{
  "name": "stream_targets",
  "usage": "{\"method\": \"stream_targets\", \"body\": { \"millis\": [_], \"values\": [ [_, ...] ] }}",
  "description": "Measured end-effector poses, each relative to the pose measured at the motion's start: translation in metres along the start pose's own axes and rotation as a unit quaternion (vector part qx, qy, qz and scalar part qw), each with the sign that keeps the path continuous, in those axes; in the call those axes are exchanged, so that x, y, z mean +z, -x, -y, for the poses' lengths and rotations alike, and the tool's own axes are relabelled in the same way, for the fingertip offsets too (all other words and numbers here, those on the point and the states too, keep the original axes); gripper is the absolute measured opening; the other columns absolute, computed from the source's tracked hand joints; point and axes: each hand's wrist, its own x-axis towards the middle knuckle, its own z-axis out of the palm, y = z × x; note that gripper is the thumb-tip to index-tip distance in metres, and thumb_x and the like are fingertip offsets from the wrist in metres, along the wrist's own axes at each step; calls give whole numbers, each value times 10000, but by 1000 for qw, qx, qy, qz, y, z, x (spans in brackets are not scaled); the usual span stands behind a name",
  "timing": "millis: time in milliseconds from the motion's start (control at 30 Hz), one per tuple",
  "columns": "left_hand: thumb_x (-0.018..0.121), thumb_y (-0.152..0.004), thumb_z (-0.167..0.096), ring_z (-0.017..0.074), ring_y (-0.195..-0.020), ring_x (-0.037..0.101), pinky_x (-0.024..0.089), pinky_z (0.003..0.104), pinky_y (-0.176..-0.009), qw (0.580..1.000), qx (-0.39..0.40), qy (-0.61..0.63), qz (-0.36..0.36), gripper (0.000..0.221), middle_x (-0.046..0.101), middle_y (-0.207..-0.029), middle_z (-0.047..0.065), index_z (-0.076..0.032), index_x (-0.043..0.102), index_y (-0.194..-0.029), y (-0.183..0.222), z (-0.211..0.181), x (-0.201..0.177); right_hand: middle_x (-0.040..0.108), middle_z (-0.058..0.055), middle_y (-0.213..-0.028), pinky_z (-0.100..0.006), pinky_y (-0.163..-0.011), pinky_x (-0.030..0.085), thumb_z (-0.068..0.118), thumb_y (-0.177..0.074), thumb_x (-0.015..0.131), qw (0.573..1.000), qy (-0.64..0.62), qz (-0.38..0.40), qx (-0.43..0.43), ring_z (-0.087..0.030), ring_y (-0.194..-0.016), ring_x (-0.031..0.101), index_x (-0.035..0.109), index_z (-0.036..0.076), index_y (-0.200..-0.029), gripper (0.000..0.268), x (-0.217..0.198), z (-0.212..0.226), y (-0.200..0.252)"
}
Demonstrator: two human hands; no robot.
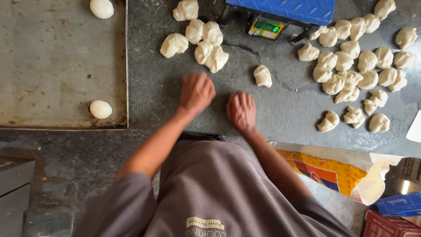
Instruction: The person portions pieces of dough, weighs them on a digital scale, rolls them into balls by hand, and places the finished dough balls onto a metal baking tray.
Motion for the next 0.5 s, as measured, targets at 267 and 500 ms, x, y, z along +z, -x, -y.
{"method": "stream_targets", "body": {
  "millis": [267, 500],
  "values": [
    [726, -855, -159, 345, -901, 577, 466, 494, -794, 995, -93, 19, -42, 150, 582, -948, 135, -60, 624, -906, 24, -16, -18, 615, -197, -1068, -471, -883, 510, 119, -852, 756, 997, -69, -3, 23, -368, -976, 593, 683, -9, -1034, 234, -17, 3, 10],
    [817, -815, -258, 469, -1126, 531, 470, 518, -910, 981, -112, 157, -33, 702, 507, -1271, 297, 35, 522, -1380, -19, -11, 10, 643, -223, -1107, -485, -889, 506, 224, -782, 832, 991, -129, 30, 17, -407, -1029, 596, 686, 17, -1118, 420, -36, 11, -31]
  ]
}}
